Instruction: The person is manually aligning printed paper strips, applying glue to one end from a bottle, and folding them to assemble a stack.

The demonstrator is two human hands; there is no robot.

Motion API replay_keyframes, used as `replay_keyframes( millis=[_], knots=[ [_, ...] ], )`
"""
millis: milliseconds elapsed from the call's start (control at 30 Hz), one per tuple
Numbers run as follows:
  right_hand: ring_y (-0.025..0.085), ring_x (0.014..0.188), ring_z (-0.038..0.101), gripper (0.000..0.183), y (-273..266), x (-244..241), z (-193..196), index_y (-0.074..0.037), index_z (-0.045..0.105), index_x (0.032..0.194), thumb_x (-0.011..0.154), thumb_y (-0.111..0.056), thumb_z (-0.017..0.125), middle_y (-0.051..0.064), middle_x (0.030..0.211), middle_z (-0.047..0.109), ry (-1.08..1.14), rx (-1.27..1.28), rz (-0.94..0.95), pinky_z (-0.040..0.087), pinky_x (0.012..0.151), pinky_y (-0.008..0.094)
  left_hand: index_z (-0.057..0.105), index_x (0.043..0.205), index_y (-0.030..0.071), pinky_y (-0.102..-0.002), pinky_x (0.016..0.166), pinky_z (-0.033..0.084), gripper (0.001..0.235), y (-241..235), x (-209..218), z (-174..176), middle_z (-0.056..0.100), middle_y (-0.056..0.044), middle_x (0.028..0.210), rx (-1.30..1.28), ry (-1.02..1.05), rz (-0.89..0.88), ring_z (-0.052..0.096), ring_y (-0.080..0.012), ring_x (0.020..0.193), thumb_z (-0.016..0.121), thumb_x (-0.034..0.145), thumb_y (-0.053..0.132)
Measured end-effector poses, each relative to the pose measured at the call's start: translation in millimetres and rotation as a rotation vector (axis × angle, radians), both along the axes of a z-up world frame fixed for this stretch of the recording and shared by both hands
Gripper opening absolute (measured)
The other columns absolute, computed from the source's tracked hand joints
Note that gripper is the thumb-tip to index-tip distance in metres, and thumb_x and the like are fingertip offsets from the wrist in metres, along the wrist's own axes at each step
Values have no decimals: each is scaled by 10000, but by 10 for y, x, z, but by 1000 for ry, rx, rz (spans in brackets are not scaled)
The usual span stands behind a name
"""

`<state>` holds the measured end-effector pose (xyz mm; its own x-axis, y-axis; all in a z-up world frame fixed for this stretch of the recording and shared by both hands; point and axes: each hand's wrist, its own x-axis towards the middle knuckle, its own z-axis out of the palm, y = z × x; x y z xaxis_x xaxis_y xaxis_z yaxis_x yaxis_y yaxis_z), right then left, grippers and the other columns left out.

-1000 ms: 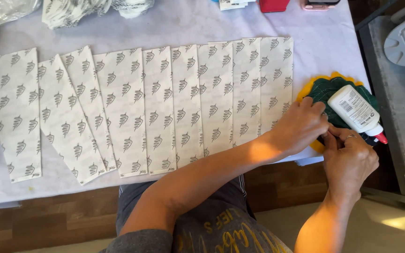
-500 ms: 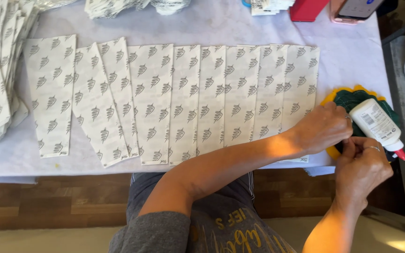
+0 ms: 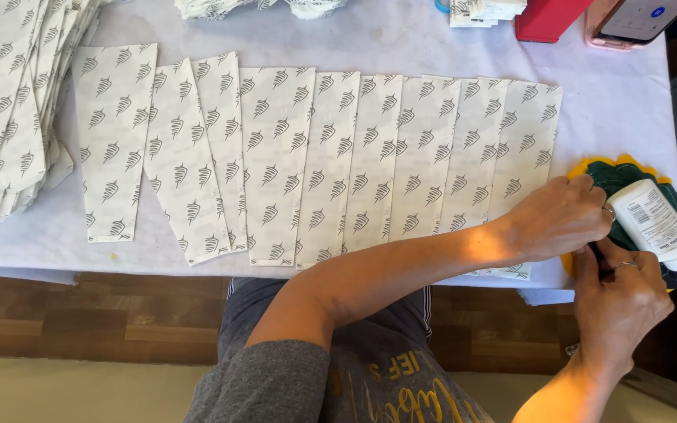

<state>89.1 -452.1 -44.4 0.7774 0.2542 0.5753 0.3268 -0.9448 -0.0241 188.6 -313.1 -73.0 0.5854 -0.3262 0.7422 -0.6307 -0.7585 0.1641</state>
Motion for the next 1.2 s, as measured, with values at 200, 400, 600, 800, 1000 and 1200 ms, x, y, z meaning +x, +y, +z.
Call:
replay_keyframes(
  millis=[200, 400, 600, 800, 1000, 1200],
  knots=[
    [295, 777, 581, 218, -59, 74, -184, 55, 685, 888, 1040, 146, 813, 174, 905, 672, -19, 241, 19, 404, 701, 426, 663, 936, 128, -395, 744, 538, 305, 4, -152, 169, 570, -42, 1004, -10, 132, -277, 624, -244, 872, 819, 678, 87],
    [332, 847, 605, 344, 78, 15, -92, 55, 642, 832, 1103, 137, 836, 170, 865, 642, 0, 289, 9, 426, 732, 455, 559, 922, 77, -502, 444, 436, 49, -15, -167, 68, 523, -94, 976, -58, 415, -415, 652, -323, 624, 596, 889, 75],
    [371, 874, 644, 179, 16, 4, -70, 86, 720, 927, 1057, 106, 841, 200, 914, 690, -11, 239, 26, 471, 771, 475, 652, 689, 105, -474, 503, 487, 144, -180, -132, -68, 544, -94, 842, -107, 123, -202, 613, -288, 655, 659, 782, -5],
    [237, 1047, 616, 161, -869, 821, -1070, -18, 676, 1205, 1066, 17, 603, 110, 1107, 631, 213, 573, 24, 459, 911, 341, 642, 634, 129, -553, 539, 444, 127, -280, -108, -175, 637, -96, 708, -115, 40, -202, 610, -362, 655, 647, 761, 126],
    [315, 1154, 607, 187, -741, 474, -1055, 118, 582, 1231, 1166, 220, 725, 223, 1209, 602, 242, 372, 95, 495, 985, 417, 657, 706, 103, -496, 652, 393, 211, -526, -118, -401, 608, -105, 841, -169, 18, -21, 550, -351, 847, 626, 892, 7],
    [318, 1126, 690, 107, -768, 468, -858, 94, 677, 1302, 1246, 131, 759, 213, 1231, 707, 195, 70, 153, 505, 973, 380, 659, 696, 138, -484, 638, 385, 236, -252, -301, -243, 588, -69, 769, -222, 45, -49, 524, -329, 789, 674, 872, -20]
  ],
)
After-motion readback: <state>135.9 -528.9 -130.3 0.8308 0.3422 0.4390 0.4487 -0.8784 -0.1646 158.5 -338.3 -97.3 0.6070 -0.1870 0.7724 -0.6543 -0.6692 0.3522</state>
